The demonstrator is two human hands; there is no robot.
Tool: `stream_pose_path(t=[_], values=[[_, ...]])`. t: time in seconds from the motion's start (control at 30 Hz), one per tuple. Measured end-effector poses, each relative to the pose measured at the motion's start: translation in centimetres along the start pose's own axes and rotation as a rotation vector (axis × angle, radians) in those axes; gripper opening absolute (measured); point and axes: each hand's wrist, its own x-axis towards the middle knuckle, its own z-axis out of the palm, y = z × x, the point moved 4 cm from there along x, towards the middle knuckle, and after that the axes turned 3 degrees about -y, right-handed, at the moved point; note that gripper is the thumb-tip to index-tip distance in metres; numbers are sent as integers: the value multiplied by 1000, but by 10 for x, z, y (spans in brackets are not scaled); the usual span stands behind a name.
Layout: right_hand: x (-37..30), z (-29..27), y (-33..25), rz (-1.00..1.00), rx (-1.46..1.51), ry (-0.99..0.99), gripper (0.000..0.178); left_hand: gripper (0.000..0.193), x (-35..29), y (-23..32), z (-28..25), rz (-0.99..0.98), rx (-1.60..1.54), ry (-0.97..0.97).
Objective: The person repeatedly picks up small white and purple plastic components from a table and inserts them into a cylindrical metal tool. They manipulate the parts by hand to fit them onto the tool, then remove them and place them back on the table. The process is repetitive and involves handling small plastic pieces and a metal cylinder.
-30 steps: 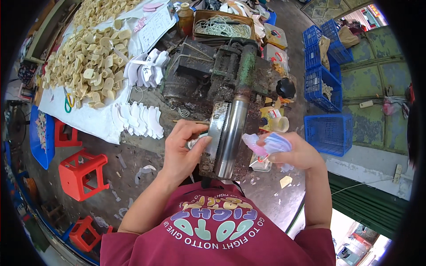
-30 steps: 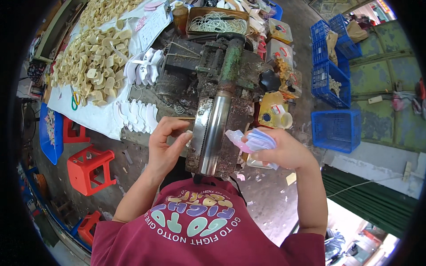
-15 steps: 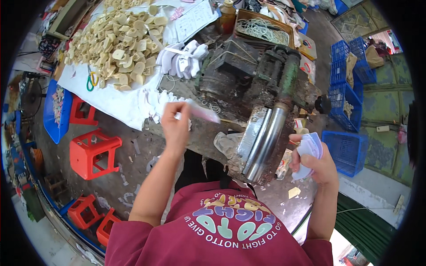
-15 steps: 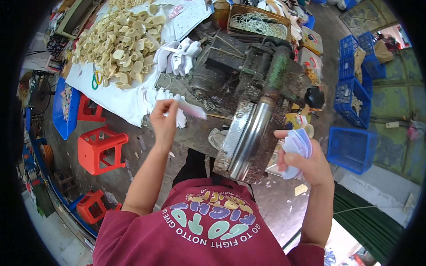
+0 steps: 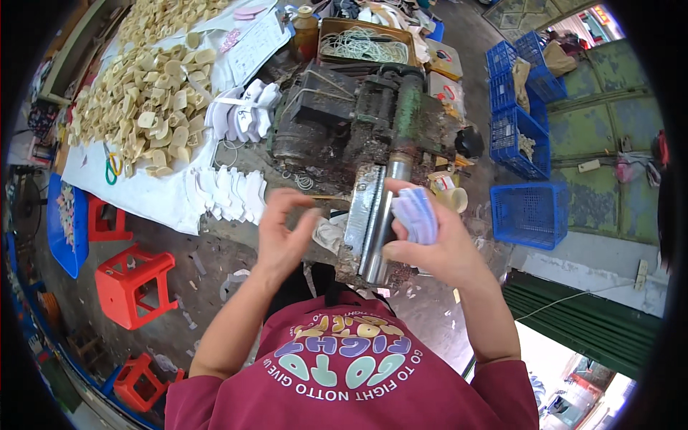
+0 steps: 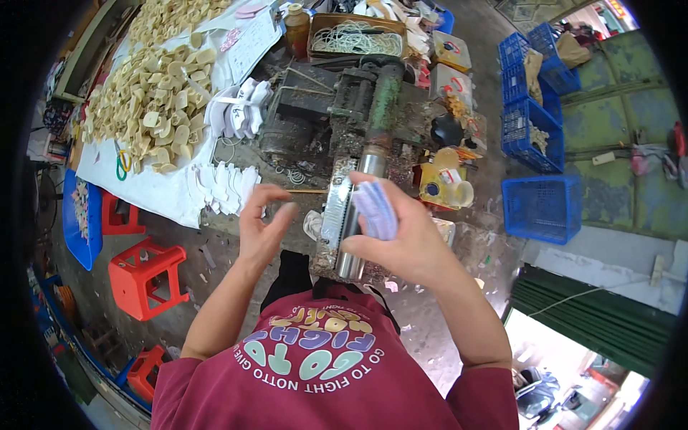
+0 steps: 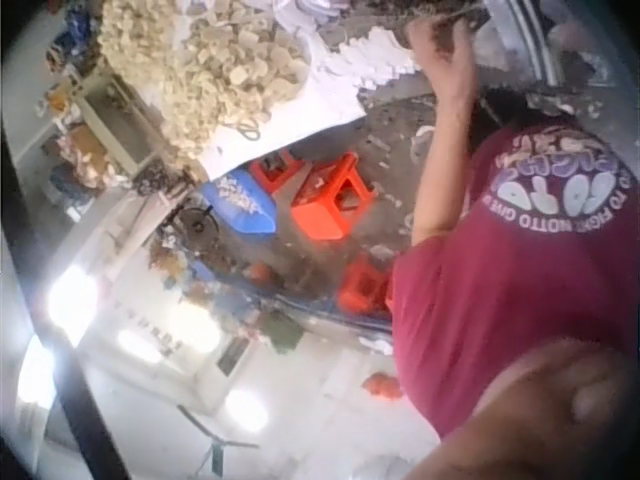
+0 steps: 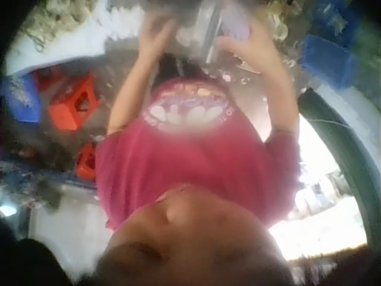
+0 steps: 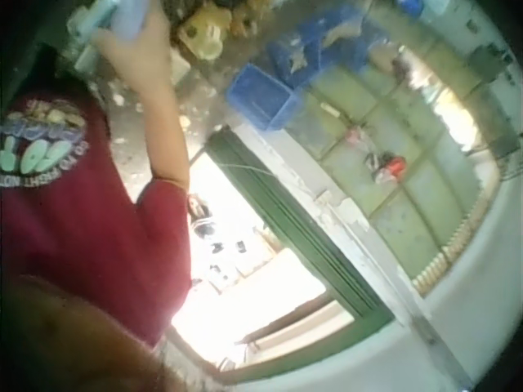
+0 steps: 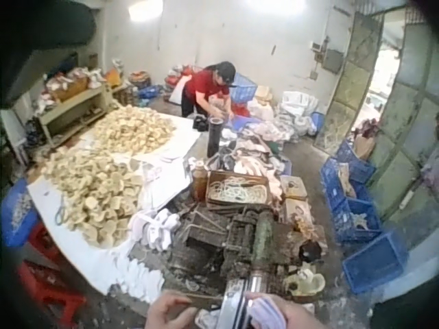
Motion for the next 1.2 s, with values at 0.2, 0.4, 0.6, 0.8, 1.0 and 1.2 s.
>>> stream_pose_path(t=[0.2,0.4,0.6,0.8,1.0,1.2], values=[[0,16,-13,-115,22,-58,79,10,5,110,40,-301,-545,-453],[-9,11,-8,-102,200,-240,83,7,-4,102,46,-341,-897,-633],[-28,-74,16,-99,210,190,51,5,-1,81,35,-236,-757,-272],[-36,-45,13,-101,172,-253,53,10,-4,88,52,-59,-565,-365],[-23,-78,43,263,6,-289,44,27,-2,51,28,27,12,-133],[6,-55,45,238,-20,-268,46,18,-2,34,47,160,147,-18]])
